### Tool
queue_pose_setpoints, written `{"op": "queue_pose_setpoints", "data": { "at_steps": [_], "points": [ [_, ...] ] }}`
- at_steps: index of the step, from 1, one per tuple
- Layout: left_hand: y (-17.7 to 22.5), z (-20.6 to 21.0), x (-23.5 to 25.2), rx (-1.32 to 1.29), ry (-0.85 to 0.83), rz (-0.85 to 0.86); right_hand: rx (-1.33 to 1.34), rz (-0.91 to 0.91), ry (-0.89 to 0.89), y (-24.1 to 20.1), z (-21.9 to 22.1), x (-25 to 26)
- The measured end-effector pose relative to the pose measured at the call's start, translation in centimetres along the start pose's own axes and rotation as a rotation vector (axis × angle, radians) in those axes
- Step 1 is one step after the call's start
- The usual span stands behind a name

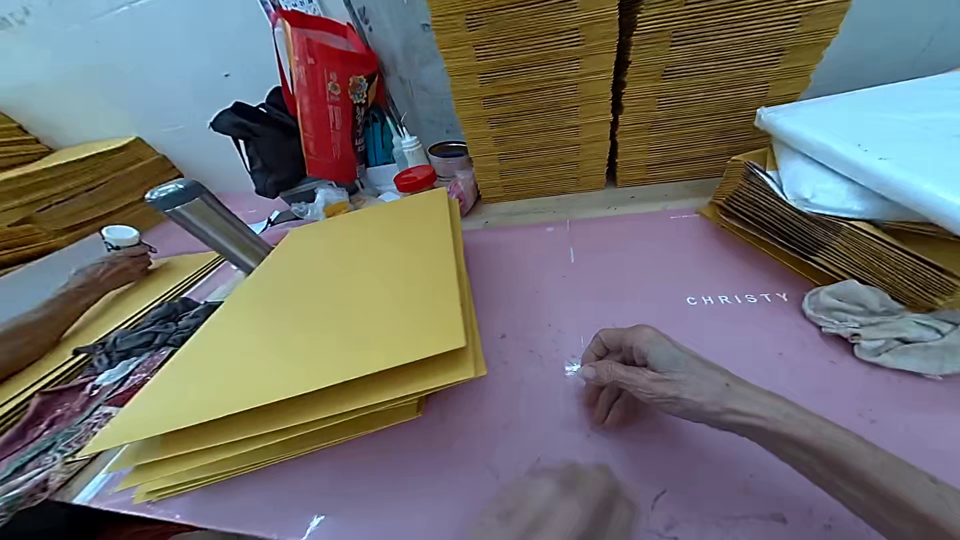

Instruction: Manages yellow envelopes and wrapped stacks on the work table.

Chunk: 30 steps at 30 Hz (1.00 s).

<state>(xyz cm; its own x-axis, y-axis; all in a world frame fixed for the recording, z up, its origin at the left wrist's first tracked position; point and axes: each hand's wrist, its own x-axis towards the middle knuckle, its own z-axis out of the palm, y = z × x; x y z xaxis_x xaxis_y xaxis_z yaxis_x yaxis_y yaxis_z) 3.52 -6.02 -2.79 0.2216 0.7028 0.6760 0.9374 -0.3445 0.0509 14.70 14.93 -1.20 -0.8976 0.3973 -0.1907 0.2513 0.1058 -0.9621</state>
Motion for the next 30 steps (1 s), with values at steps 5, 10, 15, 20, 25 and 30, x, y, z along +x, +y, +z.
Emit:
{"op": "queue_pose_setpoints", "data": {
  "at_steps": [5, 10, 15, 20, 25, 30],
  "points": [
    [-9.1, -4.5, -3.3, 0.528, 0.200, -0.167, 0.264, 0.050, 0.122, -0.8, 4.1, 3.1],
    [-13.9, -6.2, -3.8, 0.629, -0.012, -0.140, 0.170, -0.030, 0.090, -4.9, 6.8, 7.1],
    [-15.3, -8.3, -4.5, 0.583, -0.092, -0.162, 0.048, -0.073, 0.061, -8.7, 9.3, 9.5],
    [-17.2, -9.3, -6.1, 0.557, -0.150, -0.245, 0.299, 0.056, 0.007, -6.4, 9.1, 11.7],
    [-17.6, -8.8, -6.3, 0.605, -0.099, -0.222, 0.428, 0.288, 0.030, -4.5, 8.7, 11.3],
    [-17.9, -8.6, -6.2, 0.653, -0.061, -0.128, 0.454, 0.319, -0.088, -5.7, 10.4, 10.8]
  ]
}}
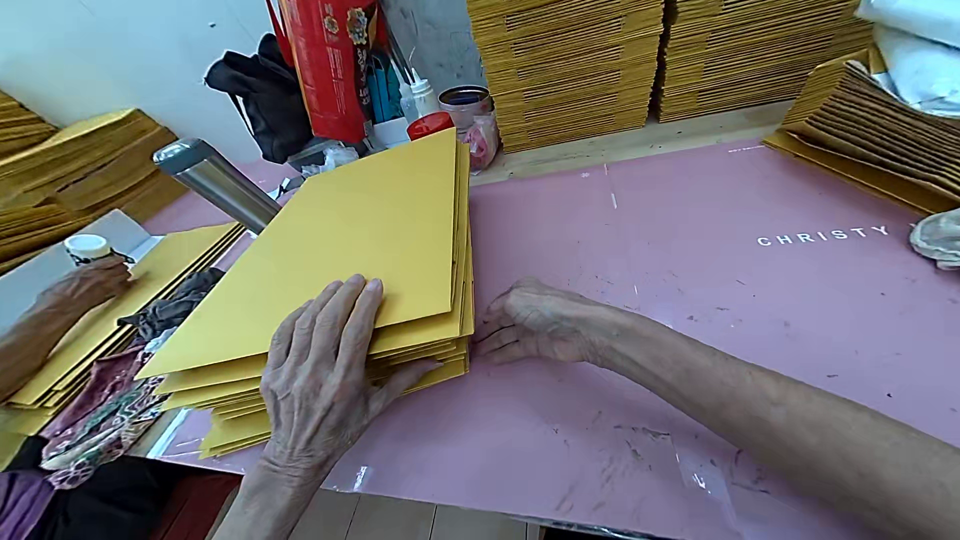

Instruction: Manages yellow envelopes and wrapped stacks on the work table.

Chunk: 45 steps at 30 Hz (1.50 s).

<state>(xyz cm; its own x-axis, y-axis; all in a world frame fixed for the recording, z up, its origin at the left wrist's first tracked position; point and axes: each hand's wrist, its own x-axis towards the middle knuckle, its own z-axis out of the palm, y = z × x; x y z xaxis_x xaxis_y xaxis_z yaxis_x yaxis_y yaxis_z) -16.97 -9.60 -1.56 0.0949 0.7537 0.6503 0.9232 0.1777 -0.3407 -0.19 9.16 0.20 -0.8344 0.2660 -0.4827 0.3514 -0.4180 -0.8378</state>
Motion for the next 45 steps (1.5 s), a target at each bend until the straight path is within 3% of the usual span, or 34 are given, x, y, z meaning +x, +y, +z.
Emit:
{"op": "queue_pose_setpoints", "data": {
  "at_steps": [10, 16, 22, 25, 31, 37, 40, 45],
  "points": [
    [-0.6, 0.4, 0.6, 0.041, 0.087, 0.241, 0.007, 0.054, 0.025, -0.4, 1.1, 0.5],
    [0.8, -1.2, 3.6, -0.019, -0.114, 0.320, 0.000, 0.060, 0.041, -0.8, 1.1, 1.0],
    [-0.8, -0.9, 3.4, -0.012, -0.009, 0.455, 0.015, 0.057, 0.030, -1.3, 1.2, 0.5],
    [-1.3, -1.0, 3.5, -0.020, 0.025, 0.478, 0.091, 0.036, -0.059, -1.1, 1.0, 0.8],
    [-2.2, -2.0, 4.2, 0.006, 0.067, 0.431, 0.080, -0.036, -0.213, -0.4, 0.2, 1.8],
    [-1.8, -1.6, 3.4, 0.032, 0.069, 0.439, -0.058, -0.037, 0.048, -0.6, 3.2, 3.3],
    [-0.6, -1.8, 2.9, 0.009, -0.007, 0.357, -0.150, -0.119, 0.053, -0.1, 3.5, 3.6],
    [-0.5, -2.2, 3.5, -0.023, -0.205, 0.169, 0.001, -0.104, 0.012, 0.2, 3.6, 3.8]
  ]
}}
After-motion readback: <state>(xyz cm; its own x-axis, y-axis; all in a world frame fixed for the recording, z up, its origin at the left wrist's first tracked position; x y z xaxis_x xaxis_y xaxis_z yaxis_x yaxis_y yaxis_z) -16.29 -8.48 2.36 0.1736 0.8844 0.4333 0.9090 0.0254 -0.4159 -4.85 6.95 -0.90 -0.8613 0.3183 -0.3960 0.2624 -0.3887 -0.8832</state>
